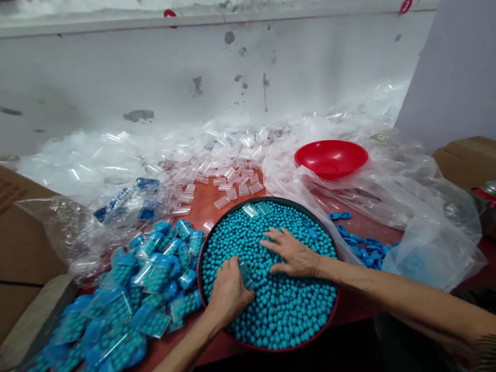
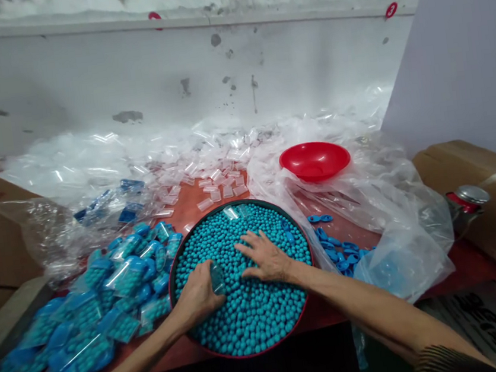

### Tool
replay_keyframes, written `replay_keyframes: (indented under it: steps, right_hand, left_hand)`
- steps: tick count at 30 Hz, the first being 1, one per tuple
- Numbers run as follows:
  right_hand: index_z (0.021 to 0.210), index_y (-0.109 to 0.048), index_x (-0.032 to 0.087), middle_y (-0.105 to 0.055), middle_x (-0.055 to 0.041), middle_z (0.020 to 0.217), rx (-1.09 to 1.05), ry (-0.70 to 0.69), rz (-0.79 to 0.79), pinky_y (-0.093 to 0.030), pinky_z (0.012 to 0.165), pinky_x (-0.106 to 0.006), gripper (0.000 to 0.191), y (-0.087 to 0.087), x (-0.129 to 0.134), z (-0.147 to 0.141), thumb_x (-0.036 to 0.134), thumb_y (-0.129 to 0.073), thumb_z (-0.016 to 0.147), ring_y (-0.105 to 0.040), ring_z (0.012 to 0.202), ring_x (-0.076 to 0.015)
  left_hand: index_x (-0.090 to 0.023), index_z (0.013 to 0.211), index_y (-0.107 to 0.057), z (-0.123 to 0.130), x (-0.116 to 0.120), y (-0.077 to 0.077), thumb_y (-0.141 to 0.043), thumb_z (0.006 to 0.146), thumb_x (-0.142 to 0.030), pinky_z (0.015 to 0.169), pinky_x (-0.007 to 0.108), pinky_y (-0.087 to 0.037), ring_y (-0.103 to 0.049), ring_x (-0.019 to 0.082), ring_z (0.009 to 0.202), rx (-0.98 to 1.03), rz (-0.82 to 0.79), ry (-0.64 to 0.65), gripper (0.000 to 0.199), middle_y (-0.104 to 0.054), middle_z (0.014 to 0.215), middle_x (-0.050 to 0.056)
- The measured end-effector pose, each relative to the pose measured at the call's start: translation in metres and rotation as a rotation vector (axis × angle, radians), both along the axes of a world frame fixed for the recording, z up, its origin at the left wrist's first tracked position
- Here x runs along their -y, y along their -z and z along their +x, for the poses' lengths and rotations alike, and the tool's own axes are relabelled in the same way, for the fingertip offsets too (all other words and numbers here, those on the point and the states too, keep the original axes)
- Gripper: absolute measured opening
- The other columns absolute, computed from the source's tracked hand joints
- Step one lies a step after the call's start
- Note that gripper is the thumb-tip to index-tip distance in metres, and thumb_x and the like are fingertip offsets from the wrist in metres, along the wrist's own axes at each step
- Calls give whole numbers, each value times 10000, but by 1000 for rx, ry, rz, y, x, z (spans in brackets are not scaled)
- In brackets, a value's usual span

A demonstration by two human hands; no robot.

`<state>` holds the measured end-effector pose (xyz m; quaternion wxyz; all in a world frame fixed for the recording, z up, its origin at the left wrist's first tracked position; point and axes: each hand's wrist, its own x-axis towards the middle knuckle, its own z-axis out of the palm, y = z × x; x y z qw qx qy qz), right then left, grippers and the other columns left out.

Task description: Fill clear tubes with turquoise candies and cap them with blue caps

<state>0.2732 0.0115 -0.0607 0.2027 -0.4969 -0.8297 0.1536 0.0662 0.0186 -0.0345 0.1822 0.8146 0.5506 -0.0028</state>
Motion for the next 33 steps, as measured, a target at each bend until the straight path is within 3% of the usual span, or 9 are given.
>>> replay_keyframes:
  steps: [3, 5, 10, 15, 22, 26, 29, 33]
  right_hand:
    - [1172, -470, 157, -399, -119, 1256, -244, 408, 27, -246, 990, -409, 388, 12, -30, 11, 310, -430, 817, -331, 1185, -212]
    - [1086, -535, 141, -457, -117, 1189, -317, 503, 19, -276, 973, -377, 321, 19, -47, 16, 270, -417, 817, -382, 1136, -199]
    - [875, -626, 153, -602, -66, 941, -430, 523, -43, -351, 892, -303, 272, 24, -64, 14, 311, -416, 807, -513, 938, -171]
    - [765, -660, 165, -647, -10, 737, -577, 594, -169, -396, 805, -298, 419, 27, -64, -3, 453, -359, 801, -576, 773, -179]
    - [841, -671, 148, -664, -40, 874, -791, 703, -308, -410, 814, -305, 513, 28, -63, -13, 505, -305, 798, -579, 874, -183]
    - [846, -672, 162, -674, -34, 791, -859, 672, -365, -442, 781, -321, 484, 20, -53, -21, 469, -299, 822, -594, 842, -177]
    - [817, -676, 168, -676, -32, 764, -875, 648, -366, -438, 800, -347, 440, 14, -45, -33, 455, -342, 811, -596, 820, -188]
    - [901, -652, 154, -659, -50, 912, -875, 630, -303, -402, 863, -352, 401, 4, -30, -48, 424, -375, 796, -574, 894, -195]
  left_hand:
    - [-105, 1022, -396, 2, -2, -2, -549, 562, -220, 781, 323, -374, -470, 251, 946, 30, -27, -4, 498, -483, 982, 121]
    - [-115, 1017, -391, 3, -3, -2, -560, 554, -225, 782, 317, -374, -468, 244, 946, 49, -42, -12, 505, -482, 976, 110]
    - [-124, 1059, -371, 7, -5, 7, -565, 555, -235, 805, 316, -361, -455, 236, 959, 70, -34, -36, 551, -466, 996, 96]
    - [-119, 1042, -380, 15, -8, 13, -568, 561, -251, 816, 324, -358, -451, 235, 945, 140, -3, -42, 533, -461, 972, 95]
    - [-112, 1082, -349, 29, -8, 19, -586, 547, -277, 850, 328, -361, -434, 227, 983, 301, -18, -79, 608, -439, 1025, 97]
    - [-108, 1110, -318, 35, -4, 23, -587, 540, -242, 906, 338, -334, -414, 227, 1044, 386, -17, -136, 644, -431, 1077, 105]
    - [-94, 1153, -271, 39, 0, 24, -588, 536, -205, 953, 344, -302, -380, 234, 1117, 484, -62, -209, 702, -397, 1167, 139]
    - [-118, 1166, -265, 49, 1, 29, -547, 589, -167, 936, 346, -336, -445, 214, 1084, 754, -128, -285, 645, -453, 1159, 131]
